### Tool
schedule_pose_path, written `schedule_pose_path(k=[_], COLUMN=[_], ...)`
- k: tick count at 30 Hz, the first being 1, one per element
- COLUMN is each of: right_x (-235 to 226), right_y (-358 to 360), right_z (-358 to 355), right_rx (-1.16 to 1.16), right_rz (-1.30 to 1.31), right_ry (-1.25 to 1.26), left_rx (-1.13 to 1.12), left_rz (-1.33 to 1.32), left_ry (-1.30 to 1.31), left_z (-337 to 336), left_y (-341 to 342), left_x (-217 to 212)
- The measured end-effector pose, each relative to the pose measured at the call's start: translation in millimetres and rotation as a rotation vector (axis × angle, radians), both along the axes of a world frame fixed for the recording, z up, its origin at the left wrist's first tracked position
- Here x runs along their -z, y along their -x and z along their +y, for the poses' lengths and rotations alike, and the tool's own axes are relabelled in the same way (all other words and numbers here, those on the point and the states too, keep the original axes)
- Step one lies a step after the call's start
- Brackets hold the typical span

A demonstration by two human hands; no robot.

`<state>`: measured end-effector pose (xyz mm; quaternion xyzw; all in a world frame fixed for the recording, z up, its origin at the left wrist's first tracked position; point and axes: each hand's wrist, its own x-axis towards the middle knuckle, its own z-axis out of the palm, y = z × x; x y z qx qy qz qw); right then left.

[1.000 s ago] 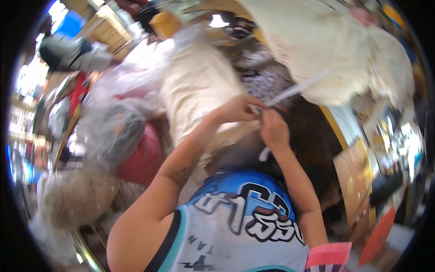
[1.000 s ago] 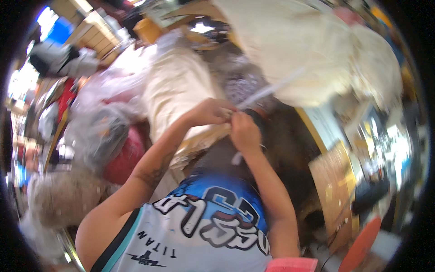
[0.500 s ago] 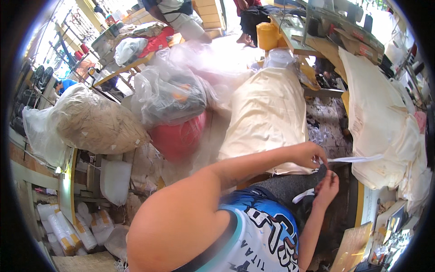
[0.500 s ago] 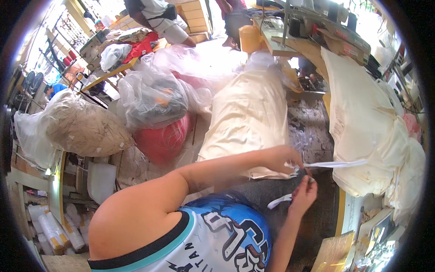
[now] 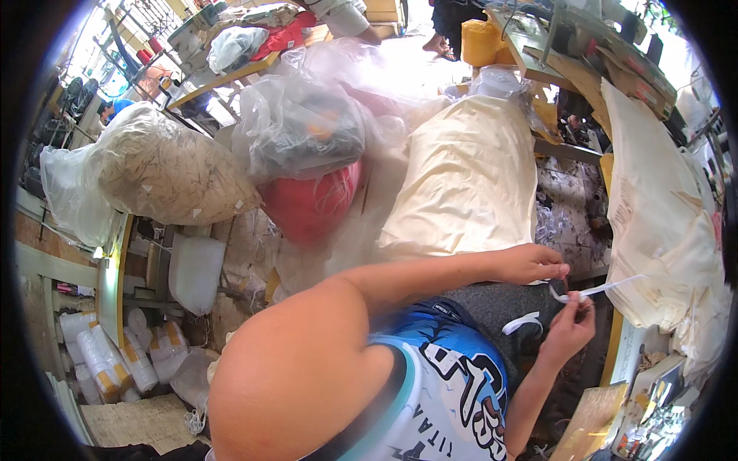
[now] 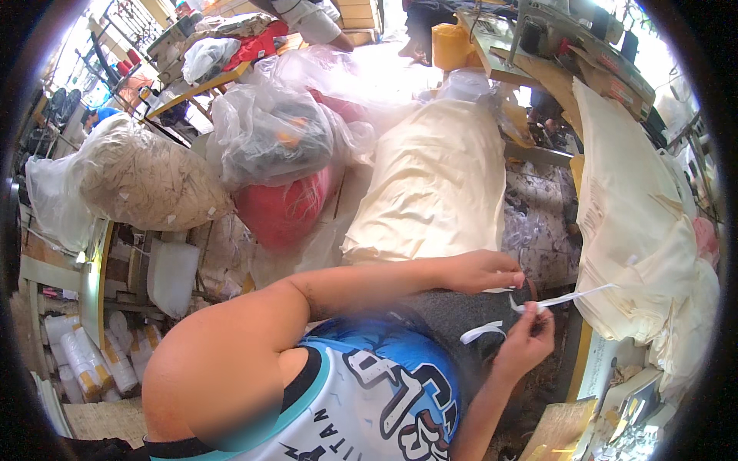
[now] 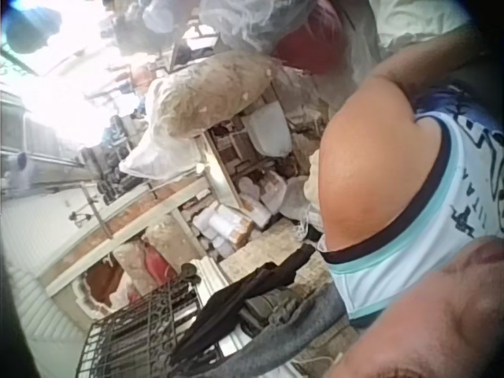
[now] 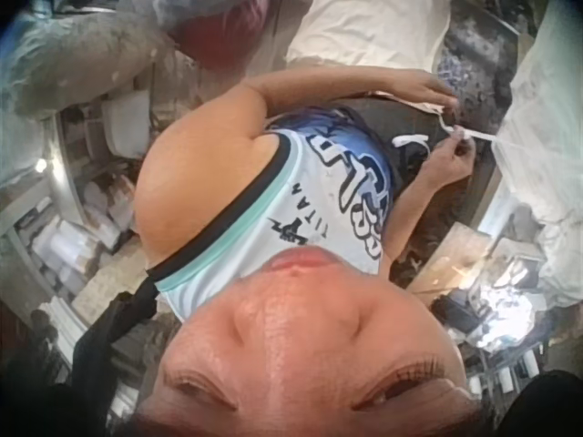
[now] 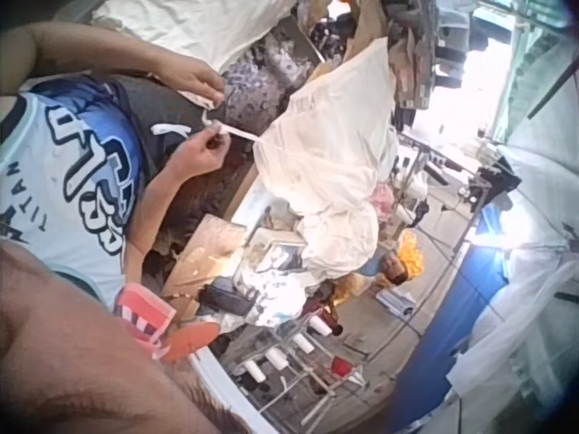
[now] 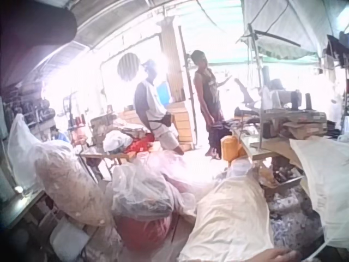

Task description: The person handles cream-colored garment pieces by picking them up from a pile, shaking them out, and placing them onto another stack.

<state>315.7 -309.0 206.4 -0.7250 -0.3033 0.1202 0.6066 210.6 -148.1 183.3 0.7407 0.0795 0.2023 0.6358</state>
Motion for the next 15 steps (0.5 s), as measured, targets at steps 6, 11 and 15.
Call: schedule_pose_path(k=[6,11,15], right_x=[-1.5,1.1,19.4], right_y=[50.6,38.9,2.1], right_z=[5.9,2.5,-5.9], right_rx=[-0.373,-0.421,-0.25], right_rz=[-0.109,-0.133,-0.085], right_ry=[0.173,0.296,0.202], left_rx=[0.322,0.182,-0.068], left_rz=[0.087,0.067,0.022], left_ry=[0.698,0.605,0.304], left_z=[-1.8,10.9,2.4], left_y=[-17.3,-53.3,-46.5], left_x=[-37.8,-14.3,-26.1])
